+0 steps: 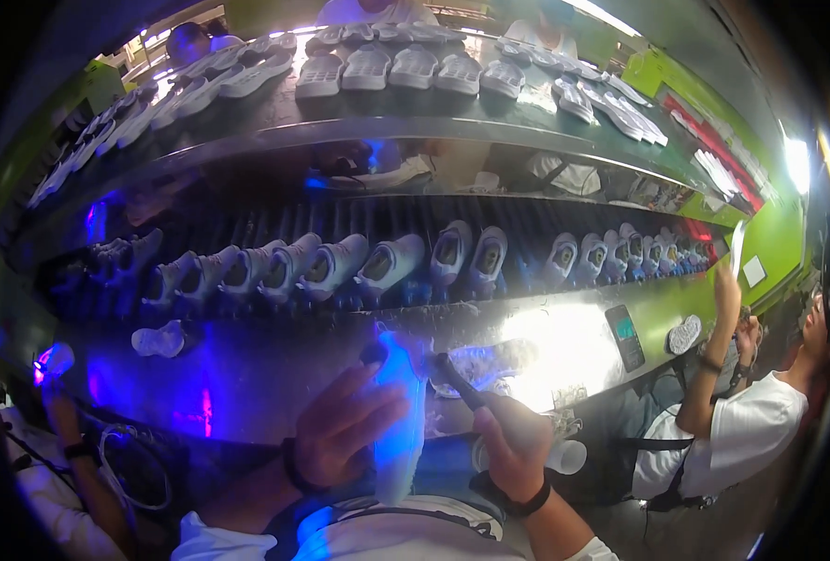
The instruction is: Apply components and inspect shoe soles on a factory production line.
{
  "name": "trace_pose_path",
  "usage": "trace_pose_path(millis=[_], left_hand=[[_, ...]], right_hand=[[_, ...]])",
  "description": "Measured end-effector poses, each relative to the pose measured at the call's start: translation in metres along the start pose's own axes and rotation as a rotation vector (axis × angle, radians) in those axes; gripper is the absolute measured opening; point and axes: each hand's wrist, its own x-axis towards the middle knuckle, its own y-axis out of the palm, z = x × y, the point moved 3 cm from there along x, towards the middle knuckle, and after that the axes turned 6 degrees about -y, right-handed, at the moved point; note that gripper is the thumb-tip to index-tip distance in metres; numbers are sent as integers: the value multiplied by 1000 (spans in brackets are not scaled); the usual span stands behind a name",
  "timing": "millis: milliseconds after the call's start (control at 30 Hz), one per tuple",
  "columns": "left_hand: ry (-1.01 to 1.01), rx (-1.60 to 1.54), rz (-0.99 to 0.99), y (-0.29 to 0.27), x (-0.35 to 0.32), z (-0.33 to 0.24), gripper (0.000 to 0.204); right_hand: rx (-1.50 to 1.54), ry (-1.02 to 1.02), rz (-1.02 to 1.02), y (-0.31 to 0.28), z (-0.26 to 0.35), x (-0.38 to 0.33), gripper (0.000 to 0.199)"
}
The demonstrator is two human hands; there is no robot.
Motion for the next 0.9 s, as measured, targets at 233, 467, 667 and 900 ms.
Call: trace_pose_path(millis=[233, 467, 667, 900], left_hand=[[-13, -20, -32, 5, 2, 14, 40], [-58, -8, -15, 1, 9, 15, 42], [-127, 10, -35, 2, 18, 13, 47], [-235, 12, -45, 5, 29, 13, 58]], right_hand=[[56, 17, 96, 2, 5, -18, 21], [139, 85, 178, -3, 15, -30, 20], [81, -16, 118, -1, 17, -35, 22], [127, -110, 47, 6, 10, -42, 22]])
